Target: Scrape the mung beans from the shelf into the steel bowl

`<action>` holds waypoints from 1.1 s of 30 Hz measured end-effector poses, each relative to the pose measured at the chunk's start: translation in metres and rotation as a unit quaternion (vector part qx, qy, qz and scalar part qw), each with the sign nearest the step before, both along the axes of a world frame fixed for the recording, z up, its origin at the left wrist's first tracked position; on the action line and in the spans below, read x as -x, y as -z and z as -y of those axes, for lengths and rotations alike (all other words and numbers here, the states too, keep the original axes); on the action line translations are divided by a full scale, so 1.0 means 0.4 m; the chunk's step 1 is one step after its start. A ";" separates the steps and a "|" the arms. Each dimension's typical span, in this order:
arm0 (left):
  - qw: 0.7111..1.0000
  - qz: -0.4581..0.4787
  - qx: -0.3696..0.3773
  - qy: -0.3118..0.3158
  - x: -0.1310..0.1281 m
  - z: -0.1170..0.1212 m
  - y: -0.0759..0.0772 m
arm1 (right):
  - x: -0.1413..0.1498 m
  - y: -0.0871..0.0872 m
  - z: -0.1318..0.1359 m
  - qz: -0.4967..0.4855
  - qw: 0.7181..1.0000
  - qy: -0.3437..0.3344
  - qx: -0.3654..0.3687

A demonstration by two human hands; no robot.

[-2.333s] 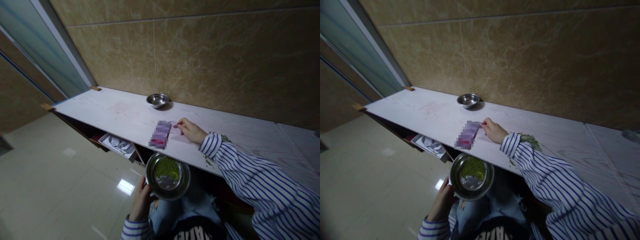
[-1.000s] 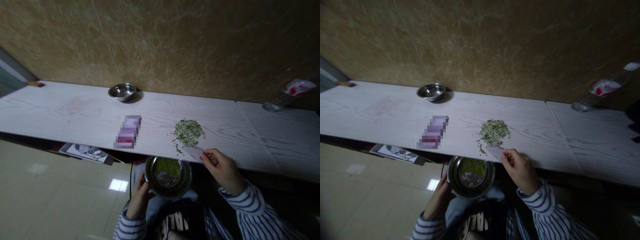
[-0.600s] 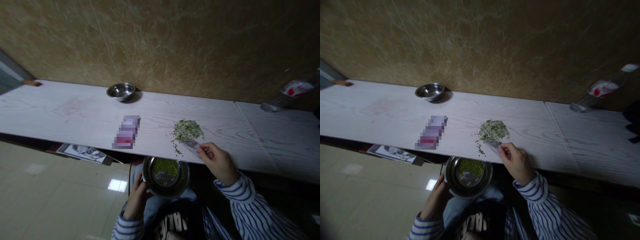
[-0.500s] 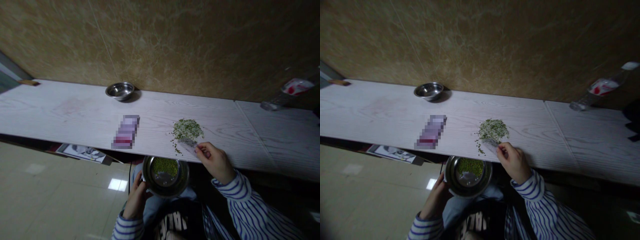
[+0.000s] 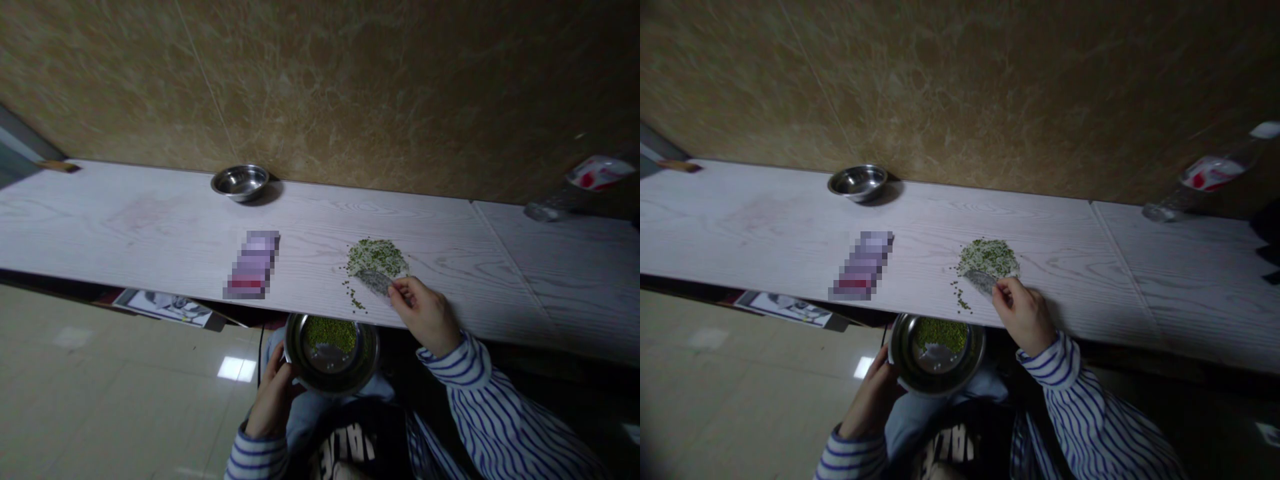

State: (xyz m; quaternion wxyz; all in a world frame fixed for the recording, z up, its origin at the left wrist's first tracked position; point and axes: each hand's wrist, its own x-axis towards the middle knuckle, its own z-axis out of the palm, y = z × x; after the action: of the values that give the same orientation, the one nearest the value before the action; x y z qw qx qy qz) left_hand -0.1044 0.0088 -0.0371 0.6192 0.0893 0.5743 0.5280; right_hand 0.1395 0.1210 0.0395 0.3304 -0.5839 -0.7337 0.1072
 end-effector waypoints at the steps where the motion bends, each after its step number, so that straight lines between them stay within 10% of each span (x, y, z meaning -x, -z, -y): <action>1: 1.000 0.001 -0.002 -0.001 0.000 -0.002 -0.001 | -0.002 0.000 -0.001 -0.003 1.000 0.000 0.001; 33: 1.000 0.003 0.003 -0.010 -0.002 -0.005 -0.016 | 0.015 -0.018 0.000 0.006 1.000 -0.014 0.006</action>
State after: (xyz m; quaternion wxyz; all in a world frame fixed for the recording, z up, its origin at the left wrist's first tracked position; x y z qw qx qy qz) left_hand -0.1037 0.0108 -0.0307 0.6159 0.0795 0.5748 0.5328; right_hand 0.1336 0.1210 0.0466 0.3208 -0.5759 -0.7435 0.1123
